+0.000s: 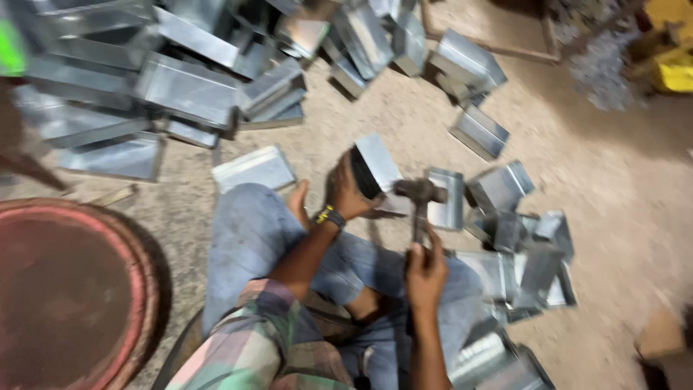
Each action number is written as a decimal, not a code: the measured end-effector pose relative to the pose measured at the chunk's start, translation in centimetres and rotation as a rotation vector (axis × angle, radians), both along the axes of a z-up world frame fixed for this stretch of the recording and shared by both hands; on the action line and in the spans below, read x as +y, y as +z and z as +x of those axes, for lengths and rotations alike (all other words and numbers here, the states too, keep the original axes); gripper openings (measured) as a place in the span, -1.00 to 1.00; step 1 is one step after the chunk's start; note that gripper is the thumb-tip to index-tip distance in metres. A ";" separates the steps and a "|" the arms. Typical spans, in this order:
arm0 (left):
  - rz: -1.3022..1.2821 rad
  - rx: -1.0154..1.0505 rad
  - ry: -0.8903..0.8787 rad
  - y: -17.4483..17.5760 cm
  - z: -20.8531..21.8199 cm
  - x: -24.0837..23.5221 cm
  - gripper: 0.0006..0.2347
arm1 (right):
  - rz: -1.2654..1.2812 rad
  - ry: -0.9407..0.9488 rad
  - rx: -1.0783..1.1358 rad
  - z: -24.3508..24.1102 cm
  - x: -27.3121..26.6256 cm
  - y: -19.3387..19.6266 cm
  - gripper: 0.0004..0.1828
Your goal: The person hammers the edges and corners of various metal trays by hand using a hammer while sitting on the floor, handling each tray one at a time to flatten or shape the metal.
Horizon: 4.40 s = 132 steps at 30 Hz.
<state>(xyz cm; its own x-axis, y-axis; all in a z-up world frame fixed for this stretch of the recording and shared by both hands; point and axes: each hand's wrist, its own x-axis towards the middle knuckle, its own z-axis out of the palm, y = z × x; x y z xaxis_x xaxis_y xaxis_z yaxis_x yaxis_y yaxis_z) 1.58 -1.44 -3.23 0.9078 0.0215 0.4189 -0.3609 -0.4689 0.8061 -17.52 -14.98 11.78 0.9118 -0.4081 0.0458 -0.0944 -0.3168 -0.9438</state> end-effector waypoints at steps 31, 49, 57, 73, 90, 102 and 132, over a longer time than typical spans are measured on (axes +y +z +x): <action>0.654 -0.129 -0.568 5.7 7.4 1.6 -0.47 | -0.416 -0.104 0.242 -1.6 -5.4 -16.0 -0.48; 1.177 0.025 -0.850 -1.5 -0.5 -21.8 -0.80 | -0.686 0.005 0.558 -2.1 -1.0 -23.2 -0.73; 1.001 -0.295 -0.559 -0.6 -0.5 -19.7 -0.90 | -0.486 0.003 0.673 0.0 0.3 -14.4 -0.17; 0.582 0.186 -0.220 4.0 -3.7 -9.6 -0.60 | -0.278 -0.092 0.499 -0.7 -1.7 -13.4 -0.39; 0.716 0.154 -0.175 5.3 4.0 -2.7 -0.22 | 0.097 -0.274 -0.118 -1.4 -2.1 -0.9 -0.42; 0.711 0.166 -0.173 5.6 4.0 -3.0 -0.19 | -0.486 -0.186 -0.161 2.2 -1.7 -1.5 -0.53; 0.810 0.228 -0.176 5.0 -0.9 -2.2 -0.42 | -0.364 -0.332 0.111 2.5 -4.3 -4.4 -0.46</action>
<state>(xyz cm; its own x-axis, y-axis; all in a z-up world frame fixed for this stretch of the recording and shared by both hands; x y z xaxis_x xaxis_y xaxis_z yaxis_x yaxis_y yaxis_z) 0.71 -3.68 1.79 0.9337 -0.3544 0.0514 -0.3524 -0.8835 0.3086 -15.03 -19.33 7.40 0.7428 -0.6527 0.1491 -0.3395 -0.5592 -0.7563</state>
